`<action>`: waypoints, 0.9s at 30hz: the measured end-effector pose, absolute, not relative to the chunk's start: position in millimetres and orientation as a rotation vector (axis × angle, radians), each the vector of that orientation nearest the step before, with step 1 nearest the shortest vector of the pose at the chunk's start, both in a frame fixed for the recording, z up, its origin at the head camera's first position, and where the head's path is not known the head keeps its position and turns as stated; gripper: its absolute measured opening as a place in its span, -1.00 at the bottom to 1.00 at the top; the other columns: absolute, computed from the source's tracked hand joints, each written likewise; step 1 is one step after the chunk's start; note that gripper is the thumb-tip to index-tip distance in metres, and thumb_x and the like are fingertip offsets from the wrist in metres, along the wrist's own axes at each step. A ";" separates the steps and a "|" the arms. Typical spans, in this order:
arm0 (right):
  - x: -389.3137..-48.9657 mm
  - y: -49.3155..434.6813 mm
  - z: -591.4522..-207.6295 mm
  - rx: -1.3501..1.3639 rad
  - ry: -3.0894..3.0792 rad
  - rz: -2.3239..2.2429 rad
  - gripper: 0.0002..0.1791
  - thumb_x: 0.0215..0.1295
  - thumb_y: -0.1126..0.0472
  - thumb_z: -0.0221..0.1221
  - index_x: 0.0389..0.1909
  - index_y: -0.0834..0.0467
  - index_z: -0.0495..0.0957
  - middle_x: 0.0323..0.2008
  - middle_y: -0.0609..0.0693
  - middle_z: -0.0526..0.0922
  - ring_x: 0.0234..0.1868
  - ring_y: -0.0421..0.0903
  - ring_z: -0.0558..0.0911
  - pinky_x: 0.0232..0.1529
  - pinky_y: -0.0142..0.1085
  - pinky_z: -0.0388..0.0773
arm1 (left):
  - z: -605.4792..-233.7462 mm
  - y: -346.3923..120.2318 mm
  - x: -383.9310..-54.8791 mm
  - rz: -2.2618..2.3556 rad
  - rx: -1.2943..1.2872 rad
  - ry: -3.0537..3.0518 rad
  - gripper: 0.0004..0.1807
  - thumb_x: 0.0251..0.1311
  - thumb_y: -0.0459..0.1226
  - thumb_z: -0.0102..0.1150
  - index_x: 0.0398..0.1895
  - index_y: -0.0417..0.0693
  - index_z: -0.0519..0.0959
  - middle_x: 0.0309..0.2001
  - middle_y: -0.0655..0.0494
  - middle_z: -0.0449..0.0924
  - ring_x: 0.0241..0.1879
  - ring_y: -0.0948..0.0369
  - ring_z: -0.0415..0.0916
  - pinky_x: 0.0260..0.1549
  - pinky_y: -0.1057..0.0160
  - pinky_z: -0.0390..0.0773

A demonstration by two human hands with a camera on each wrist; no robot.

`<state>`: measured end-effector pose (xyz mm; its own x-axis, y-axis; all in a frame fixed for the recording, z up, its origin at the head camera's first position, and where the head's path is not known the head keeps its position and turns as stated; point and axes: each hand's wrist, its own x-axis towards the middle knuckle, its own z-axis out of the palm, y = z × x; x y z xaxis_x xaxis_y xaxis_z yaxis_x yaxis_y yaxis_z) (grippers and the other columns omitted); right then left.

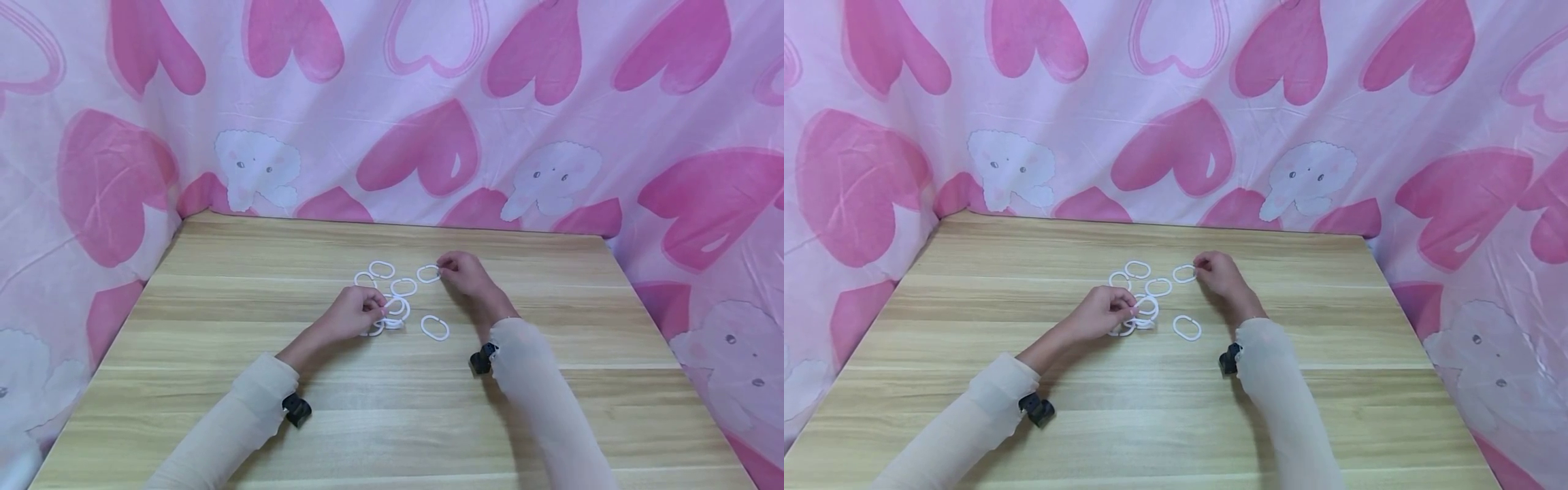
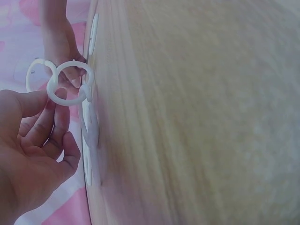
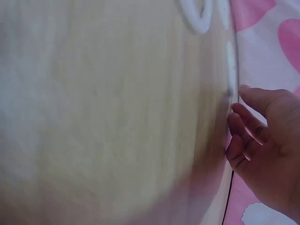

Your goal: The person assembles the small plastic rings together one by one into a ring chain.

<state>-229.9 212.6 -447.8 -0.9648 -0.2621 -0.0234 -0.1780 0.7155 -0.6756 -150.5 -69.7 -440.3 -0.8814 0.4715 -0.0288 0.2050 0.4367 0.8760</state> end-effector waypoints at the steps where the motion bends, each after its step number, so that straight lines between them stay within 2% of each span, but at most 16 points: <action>1: -231.6 212.7 -447.6 -0.379 2.811 -1.061 -0.76 0.40 0.36 0.17 0.01 0.37 0.62 -0.08 0.30 0.72 -0.03 0.15 0.68 0.06 -0.06 0.66 | -440.3 -69.9 -150.6 1.420 0.589 2.425 -0.94 0.30 -0.40 0.23 -0.27 -0.24 0.66 -0.40 -0.01 0.74 -0.40 0.32 0.56 -0.31 0.41 0.58; 4: -236.3 213.4 -447.8 -0.414 2.837 -1.002 -0.78 0.41 0.34 0.17 -0.03 0.35 0.64 -0.09 0.28 0.73 -0.02 0.15 0.68 0.11 0.01 0.64 | -440.3 -70.6 -150.3 1.423 0.600 2.425 -0.93 0.30 -0.39 0.23 -0.28 -0.25 0.66 -0.40 -0.02 0.74 -0.40 0.32 0.57 -0.31 0.42 0.58; 8: -238.9 211.9 -448.2 -0.335 2.827 -0.959 -0.77 0.41 0.23 0.22 -0.04 0.29 0.65 -0.09 0.22 0.71 -0.03 0.08 0.65 0.11 -0.05 0.62 | -441.2 -71.3 -150.6 1.435 0.611 2.418 -0.92 0.31 -0.38 0.23 -0.28 -0.25 0.66 -0.40 -0.04 0.75 -0.42 0.33 0.57 -0.33 0.44 0.57; 14: -231.2 205.9 -442.6 -0.060 2.777 -0.860 -0.54 0.28 -0.11 0.34 -0.07 0.18 0.55 -0.12 0.11 0.60 -0.09 0.03 0.52 0.04 -0.12 0.53 | -441.3 -71.6 -150.8 1.437 0.609 2.419 -0.91 0.32 -0.37 0.23 -0.29 -0.24 0.66 -0.40 -0.02 0.74 -0.42 0.33 0.57 -0.33 0.44 0.56; 19: -227.1 199.0 -441.4 -0.002 2.791 -0.745 -0.39 0.16 -0.28 0.36 -0.05 0.12 0.50 -0.16 0.07 0.59 -0.13 0.03 0.54 -0.02 -0.14 0.52 | -439.2 -71.8 -150.2 1.433 0.596 2.419 -0.92 0.31 -0.37 0.23 -0.28 -0.24 0.66 -0.40 -0.02 0.74 -0.42 0.32 0.56 -0.34 0.43 0.55; 23: -227.5 194.3 -442.9 -0.018 2.826 -0.700 -0.38 0.11 -0.31 0.37 -0.10 0.12 0.53 -0.19 0.05 0.62 -0.16 0.00 0.56 -0.06 -0.16 0.53 | -438.5 -71.9 -150.0 1.441 0.587 2.411 -0.93 0.30 -0.39 0.22 -0.28 -0.25 0.65 -0.40 -0.03 0.74 -0.43 0.33 0.55 -0.36 0.44 0.55; 27: -227.3 190.2 -441.3 -0.022 2.798 -0.752 -0.42 0.15 -0.20 0.39 -0.07 0.17 0.54 -0.20 0.07 0.61 -0.16 0.00 0.55 -0.03 -0.16 0.54 | -438.9 -71.9 -150.5 1.446 0.582 2.407 -0.94 0.30 -0.41 0.21 -0.27 -0.25 0.65 -0.40 -0.03 0.73 -0.42 0.33 0.55 -0.35 0.44 0.55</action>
<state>-227.3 190.2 -441.3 -0.9703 -0.0771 -0.2293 0.0483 0.8671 -0.4959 -150.5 -71.9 -438.9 -0.8819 0.4708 -0.0257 0.1983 0.4199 0.8857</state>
